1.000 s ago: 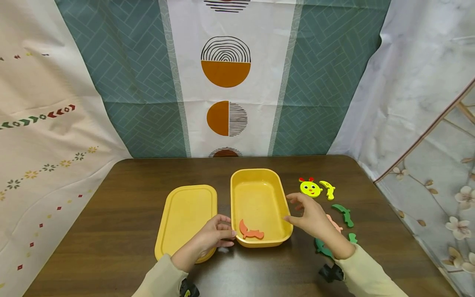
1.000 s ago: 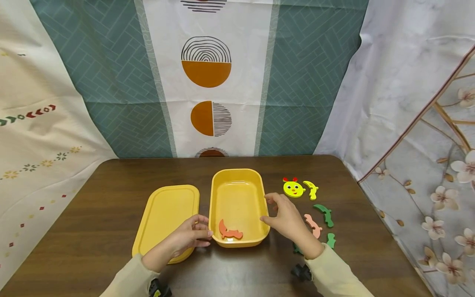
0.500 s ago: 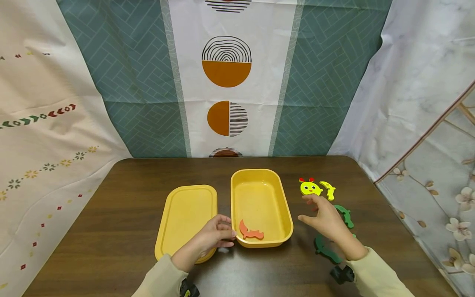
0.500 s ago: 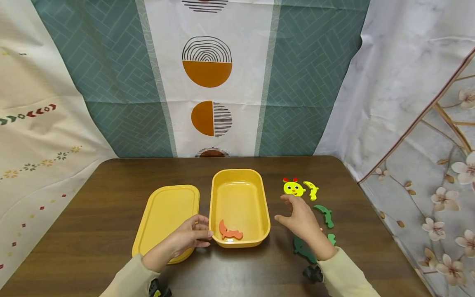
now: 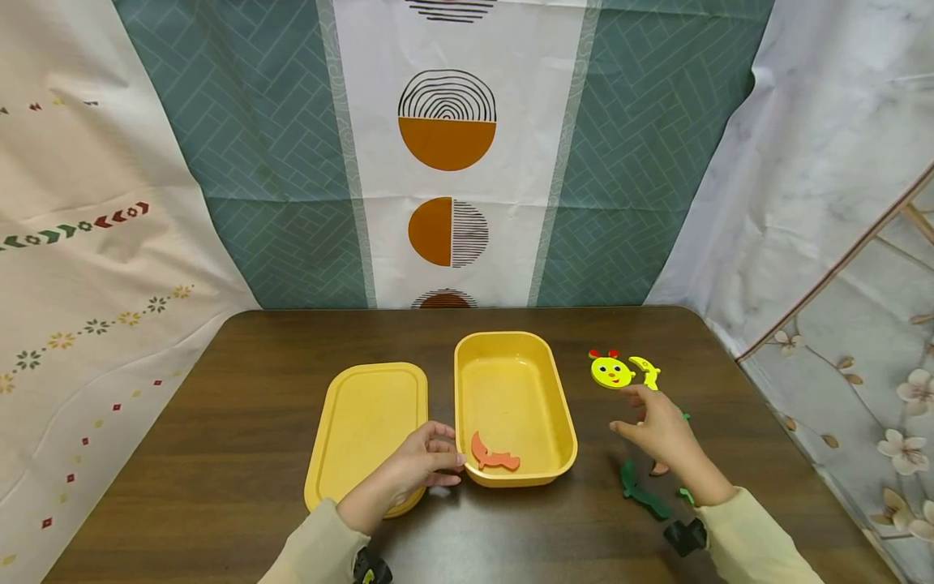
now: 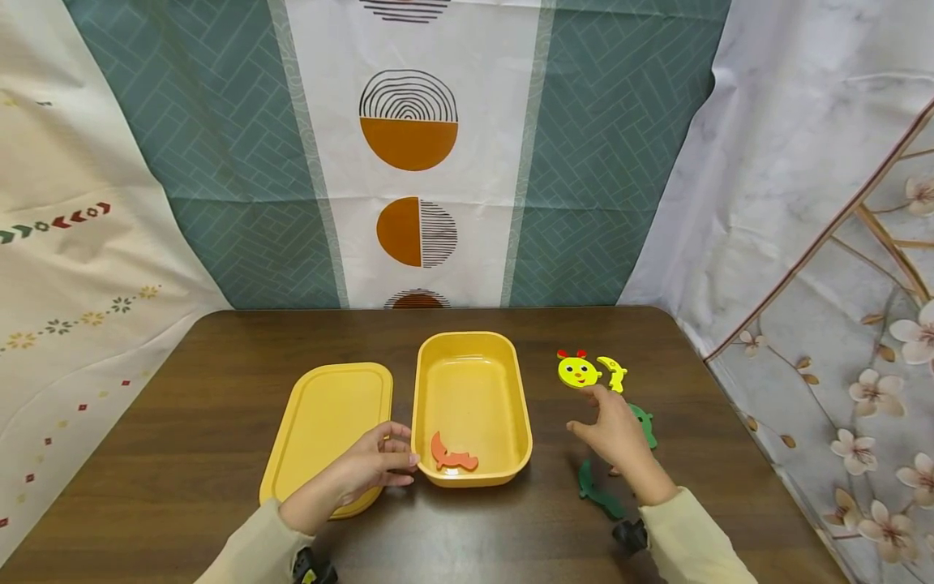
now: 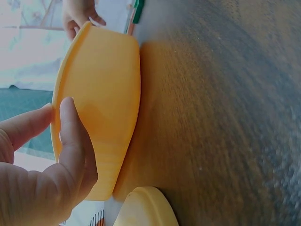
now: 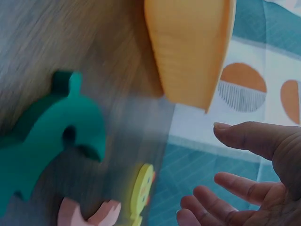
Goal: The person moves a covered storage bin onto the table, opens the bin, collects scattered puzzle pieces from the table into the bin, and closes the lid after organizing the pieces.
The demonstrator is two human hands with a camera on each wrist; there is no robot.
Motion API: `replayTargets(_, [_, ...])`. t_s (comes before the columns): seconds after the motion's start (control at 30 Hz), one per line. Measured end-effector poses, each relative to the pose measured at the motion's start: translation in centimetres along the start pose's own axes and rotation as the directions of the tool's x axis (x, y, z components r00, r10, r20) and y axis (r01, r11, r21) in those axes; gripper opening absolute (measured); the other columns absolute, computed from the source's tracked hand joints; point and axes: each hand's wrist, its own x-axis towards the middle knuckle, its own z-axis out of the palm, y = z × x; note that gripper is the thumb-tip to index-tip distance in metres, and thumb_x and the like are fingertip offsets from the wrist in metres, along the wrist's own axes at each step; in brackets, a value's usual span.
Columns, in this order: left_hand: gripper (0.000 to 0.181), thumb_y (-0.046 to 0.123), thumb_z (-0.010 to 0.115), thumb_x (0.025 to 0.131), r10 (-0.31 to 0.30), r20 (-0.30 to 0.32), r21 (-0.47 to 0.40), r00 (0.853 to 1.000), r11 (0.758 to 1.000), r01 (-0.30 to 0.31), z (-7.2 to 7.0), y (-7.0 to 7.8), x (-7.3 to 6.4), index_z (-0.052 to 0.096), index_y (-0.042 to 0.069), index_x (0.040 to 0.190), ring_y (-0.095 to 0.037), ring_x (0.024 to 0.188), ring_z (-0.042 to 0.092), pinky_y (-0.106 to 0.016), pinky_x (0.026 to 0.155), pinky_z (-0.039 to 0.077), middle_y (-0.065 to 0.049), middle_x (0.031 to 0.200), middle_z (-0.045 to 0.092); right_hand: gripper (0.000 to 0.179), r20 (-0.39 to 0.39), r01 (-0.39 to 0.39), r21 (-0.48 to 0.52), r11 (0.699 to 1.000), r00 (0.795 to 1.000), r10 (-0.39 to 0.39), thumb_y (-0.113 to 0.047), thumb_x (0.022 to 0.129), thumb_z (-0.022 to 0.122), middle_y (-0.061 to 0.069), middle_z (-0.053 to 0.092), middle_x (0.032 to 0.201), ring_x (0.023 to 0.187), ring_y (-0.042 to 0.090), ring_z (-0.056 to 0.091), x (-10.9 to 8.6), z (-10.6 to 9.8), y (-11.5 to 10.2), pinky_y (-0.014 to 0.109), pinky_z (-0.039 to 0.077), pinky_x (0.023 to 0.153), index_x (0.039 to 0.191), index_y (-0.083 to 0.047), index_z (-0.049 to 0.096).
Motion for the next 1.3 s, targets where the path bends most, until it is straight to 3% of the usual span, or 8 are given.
replayTargets(0.5, [0.047,0.006,0.064,0.084,-0.01,0.01,-0.008,1.0,1.0,0.01,-0.1,-0.2,0.1,0.035,-0.003,0.12,-0.016,0.079,0.058,-0.031,0.071,0.057,-0.012,0.097,0.054,0.059,0.053,-0.069,-0.054,0.996,0.996,0.072,-0.024,0.079,0.067,0.031,0.053,0.115,0.096,0.042,0.054,0.6,0.0,3.2,0.051,0.047,0.072,0.125,0.007,0.045])
replayTargets(0.7, [0.046,0.005,0.063,0.084,-0.01,0.011,-0.008,1.0,1.0,0.01,-0.1,-0.1,0.2,0.035,-0.003,0.12,-0.016,0.079,0.058,-0.031,0.071,0.057,-0.012,0.098,0.054,0.058,0.065,-0.096,-0.089,0.991,0.993,0.102,-0.022,0.079,0.069,0.03,0.057,0.106,0.087,0.037,0.057,0.5,0.2,4.0,0.045,0.048,0.066,0.123,0.01,0.046])
replayTargets(1.03, [0.046,0.006,0.064,0.084,-0.014,0.012,-0.002,1.0,1.0,0.014,-0.1,0.0,0.2,0.035,-0.002,0.12,-0.016,0.078,0.058,-0.032,0.071,0.057,-0.012,0.097,0.054,0.059,0.085,-0.175,-0.126,0.977,0.979,0.186,-0.022,0.079,0.069,0.032,0.052,0.117,0.095,0.047,0.054,0.2,1.0,5.1,0.047,0.048,0.066,0.124,0.008,0.045])
replayTargets(1.3, [0.047,0.006,0.064,0.084,-0.019,0.005,0.006,1.0,1.0,0.019,-0.1,-0.1,0.2,0.035,-0.003,0.121,-0.016,0.079,0.058,-0.032,0.071,0.057,-0.012,0.098,0.055,0.053,0.092,-0.188,-0.142,0.972,0.975,0.202,-0.019,0.08,0.067,0.032,0.052,0.116,0.09,0.045,0.055,0.3,1.2,5.4,0.045,0.049,0.063,0.122,0.008,0.047])
